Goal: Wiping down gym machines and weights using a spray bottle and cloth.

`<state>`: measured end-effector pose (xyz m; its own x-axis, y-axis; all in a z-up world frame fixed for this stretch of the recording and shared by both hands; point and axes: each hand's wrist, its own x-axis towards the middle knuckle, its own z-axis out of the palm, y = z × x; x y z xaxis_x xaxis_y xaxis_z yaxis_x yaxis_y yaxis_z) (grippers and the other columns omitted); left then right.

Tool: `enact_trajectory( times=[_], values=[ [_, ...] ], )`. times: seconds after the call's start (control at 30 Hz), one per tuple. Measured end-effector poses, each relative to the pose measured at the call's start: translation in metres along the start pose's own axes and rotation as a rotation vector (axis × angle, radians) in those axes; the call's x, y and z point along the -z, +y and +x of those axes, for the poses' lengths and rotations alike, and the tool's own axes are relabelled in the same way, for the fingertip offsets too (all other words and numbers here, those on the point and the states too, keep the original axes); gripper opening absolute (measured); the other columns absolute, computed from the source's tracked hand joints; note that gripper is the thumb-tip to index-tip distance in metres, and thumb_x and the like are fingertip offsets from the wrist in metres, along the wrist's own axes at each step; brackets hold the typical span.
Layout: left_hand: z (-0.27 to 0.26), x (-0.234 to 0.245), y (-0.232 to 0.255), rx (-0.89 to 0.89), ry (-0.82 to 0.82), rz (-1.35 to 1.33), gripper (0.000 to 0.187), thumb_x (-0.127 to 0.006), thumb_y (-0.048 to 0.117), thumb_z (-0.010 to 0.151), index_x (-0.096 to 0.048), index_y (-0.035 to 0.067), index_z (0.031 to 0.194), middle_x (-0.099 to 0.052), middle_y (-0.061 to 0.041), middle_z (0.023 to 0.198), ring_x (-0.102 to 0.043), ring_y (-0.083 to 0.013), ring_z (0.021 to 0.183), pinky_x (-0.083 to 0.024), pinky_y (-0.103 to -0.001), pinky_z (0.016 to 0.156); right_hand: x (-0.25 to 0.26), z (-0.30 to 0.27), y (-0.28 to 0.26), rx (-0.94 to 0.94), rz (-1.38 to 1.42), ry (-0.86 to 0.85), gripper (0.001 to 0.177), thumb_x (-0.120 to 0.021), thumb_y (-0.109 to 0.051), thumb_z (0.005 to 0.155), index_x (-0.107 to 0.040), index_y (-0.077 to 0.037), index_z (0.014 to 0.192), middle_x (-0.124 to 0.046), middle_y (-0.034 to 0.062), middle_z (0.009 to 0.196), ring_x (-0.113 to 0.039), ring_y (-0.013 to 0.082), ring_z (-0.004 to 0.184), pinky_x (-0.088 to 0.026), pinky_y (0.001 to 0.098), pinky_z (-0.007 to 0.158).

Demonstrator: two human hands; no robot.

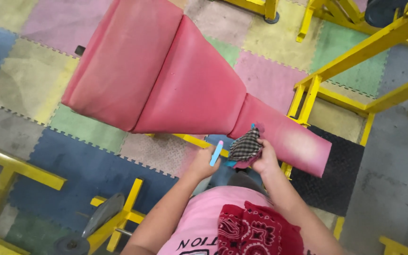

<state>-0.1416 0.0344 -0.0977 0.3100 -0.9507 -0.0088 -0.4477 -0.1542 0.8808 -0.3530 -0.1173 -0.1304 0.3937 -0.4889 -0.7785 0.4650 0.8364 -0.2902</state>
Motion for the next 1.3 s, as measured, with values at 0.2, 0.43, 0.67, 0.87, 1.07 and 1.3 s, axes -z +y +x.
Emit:
enact_trajectory(
  times=[0.2, 0.43, 0.67, 0.87, 1.07, 1.3],
  values=[
    [0.012, -0.017, 0.014, 0.035, -0.154, 0.214, 0.03, -0.065, 0.018, 0.078, -0.066, 0.005, 0.106, -0.072, -0.025, 0.088, -0.069, -0.0466, 0.083, -0.054, -0.056, 0.076, 0.025, 0.049, -0.038, -0.022, -0.059, 0.019, 0.029, -0.051, -0.024, 0.094, -0.065, -0.004, 0.108, -0.074, 0.0152, 0.105, -0.07, 0.0339, 0.098, -0.055, 0.0513, 0.097],
    [0.044, -0.063, 0.034, 0.213, -0.223, 0.243, 0.021, -0.066, 0.023, 0.083, -0.067, 0.006, 0.095, -0.072, -0.024, 0.088, -0.069, -0.046, 0.084, -0.056, -0.054, 0.077, -0.019, 0.026, -0.106, -0.075, -0.123, 0.088, 0.031, -0.05, -0.024, 0.091, -0.065, -0.003, 0.109, -0.073, 0.0154, 0.108, -0.071, 0.034, 0.101, -0.055, 0.0516, 0.098],
    [0.049, -0.08, 0.048, 0.17, 0.013, 0.142, 0.033, -0.065, 0.02, 0.083, -0.061, 0.005, 0.112, -0.07, -0.025, 0.093, -0.067, -0.0467, 0.088, -0.054, -0.054, 0.077, -0.004, 0.086, -0.17, -0.019, -0.17, -0.056, 0.024, -0.051, -0.023, 0.096, -0.064, -0.005, 0.104, -0.073, 0.0114, 0.097, -0.071, 0.0288, 0.092, -0.057, 0.0463, 0.093],
    [0.037, -0.077, 0.049, 0.216, 0.284, 0.114, 0.043, -0.071, 0.017, 0.082, -0.057, 0.004, 0.121, -0.066, -0.024, 0.1, -0.065, -0.046, 0.094, -0.053, -0.052, 0.079, -0.065, 0.155, -0.178, 0.098, -0.362, -0.211, 0.019, -0.051, -0.023, 0.1, -0.062, -0.007, 0.099, -0.065, 0.0067, 0.081, -0.064, 0.0224, 0.074, -0.054, 0.039, 0.07],
    [0.022, -0.083, 0.042, 0.262, 0.535, 0.121, 0.053, -0.068, 0.011, 0.082, -0.055, 0.003, 0.133, -0.066, -0.025, 0.108, -0.066, -0.0448, 0.095, -0.055, -0.048, 0.082, -0.071, 0.224, -0.049, 0.466, -0.883, -0.408, 0.024, -0.057, -0.021, 0.103, -0.057, -0.004, 0.118, -0.062, 0.0085, 0.1, -0.06, 0.0219, 0.088, -0.051, 0.0393, 0.077],
    [0.008, -0.082, 0.066, 0.388, 0.58, -0.082, 0.047, -0.066, 0.005, 0.084, -0.057, 0.003, 0.13, -0.067, -0.018, 0.109, -0.07, -0.0305, 0.083, -0.056, -0.04, 0.079, -0.102, 0.141, -0.03, 1.492, -2.148, -0.875, 0.074, -0.082, -0.042, 0.085, -0.052, -0.032, 0.153, -0.016, 0.0176, 0.167, -0.008, 0.0508, 0.15, -0.005, 0.0766, 0.113]
  ],
)
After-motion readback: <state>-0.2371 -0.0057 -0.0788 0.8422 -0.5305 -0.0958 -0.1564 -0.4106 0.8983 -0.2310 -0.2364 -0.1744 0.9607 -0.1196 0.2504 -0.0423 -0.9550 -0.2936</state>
